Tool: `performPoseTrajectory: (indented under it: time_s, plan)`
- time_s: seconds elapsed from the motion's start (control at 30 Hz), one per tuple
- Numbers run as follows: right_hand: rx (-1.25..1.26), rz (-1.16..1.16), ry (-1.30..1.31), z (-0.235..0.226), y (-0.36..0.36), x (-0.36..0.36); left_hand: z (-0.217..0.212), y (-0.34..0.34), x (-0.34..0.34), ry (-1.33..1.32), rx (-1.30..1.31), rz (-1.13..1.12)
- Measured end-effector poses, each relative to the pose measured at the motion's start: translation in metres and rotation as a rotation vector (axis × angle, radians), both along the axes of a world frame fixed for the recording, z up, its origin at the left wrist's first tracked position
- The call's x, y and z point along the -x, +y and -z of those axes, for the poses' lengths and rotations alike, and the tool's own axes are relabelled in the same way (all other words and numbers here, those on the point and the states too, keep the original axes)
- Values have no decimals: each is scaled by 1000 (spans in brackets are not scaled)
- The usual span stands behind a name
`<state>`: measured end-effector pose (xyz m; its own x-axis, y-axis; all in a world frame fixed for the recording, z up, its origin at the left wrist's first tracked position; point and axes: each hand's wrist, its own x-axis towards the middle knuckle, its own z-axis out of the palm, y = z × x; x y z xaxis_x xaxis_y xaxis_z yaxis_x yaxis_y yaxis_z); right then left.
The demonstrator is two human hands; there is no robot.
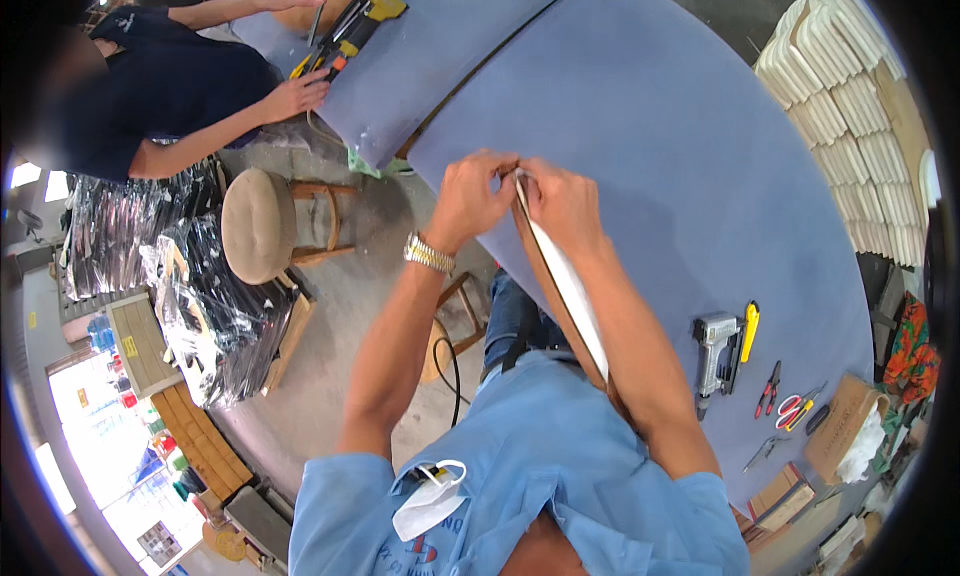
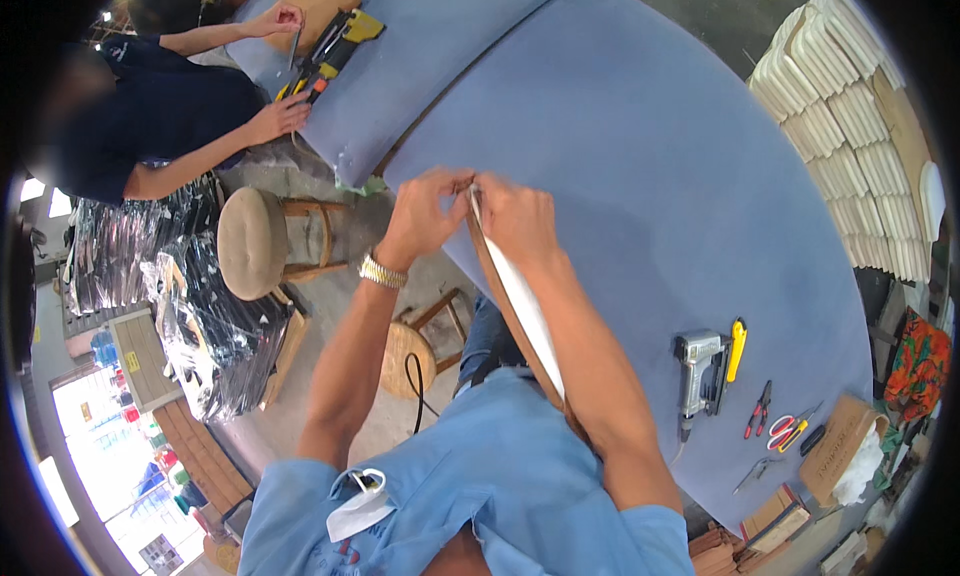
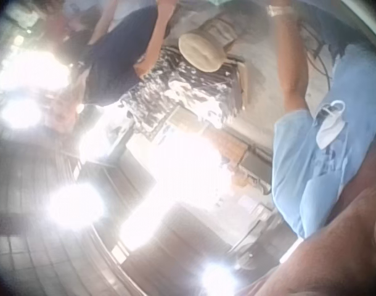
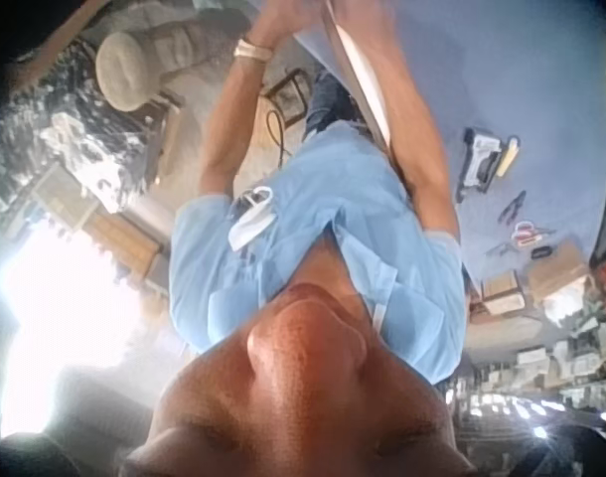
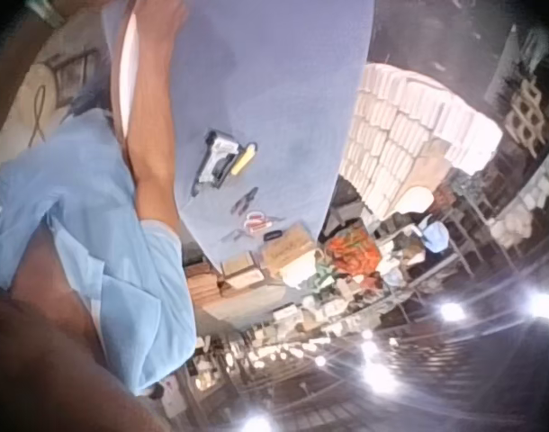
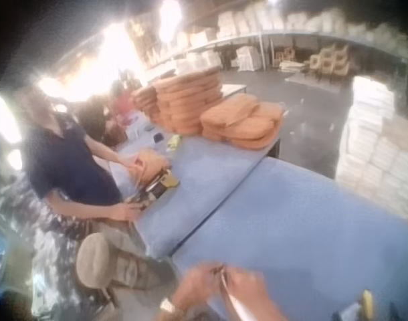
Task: The person assembles cushion covers by inserting foam inserts into fabric shells and securing the edges with a staple gun. They repeatedly pick up foam pieces, align them with the covers, and staple the seams while working at a table in a workshop.
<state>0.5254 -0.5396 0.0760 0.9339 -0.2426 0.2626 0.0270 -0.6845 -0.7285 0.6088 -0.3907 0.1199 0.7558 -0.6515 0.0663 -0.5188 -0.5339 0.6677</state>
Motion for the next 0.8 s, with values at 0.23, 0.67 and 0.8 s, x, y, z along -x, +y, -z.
performPoseTrajectory:
  time_s: [0.23, 0.67, 0.8]
  plan:
    - [-176, 2, 266, -37, -13, 20, -13, -1, -10, 14, -141, 134]
    - [-76, 54, 331, -15, 25, 15, -30, -7, -30, -76, -603, 312]
    - [-23, -5, 369, -12, 51, 14, -3, 28, -25, -58, -625, 278]
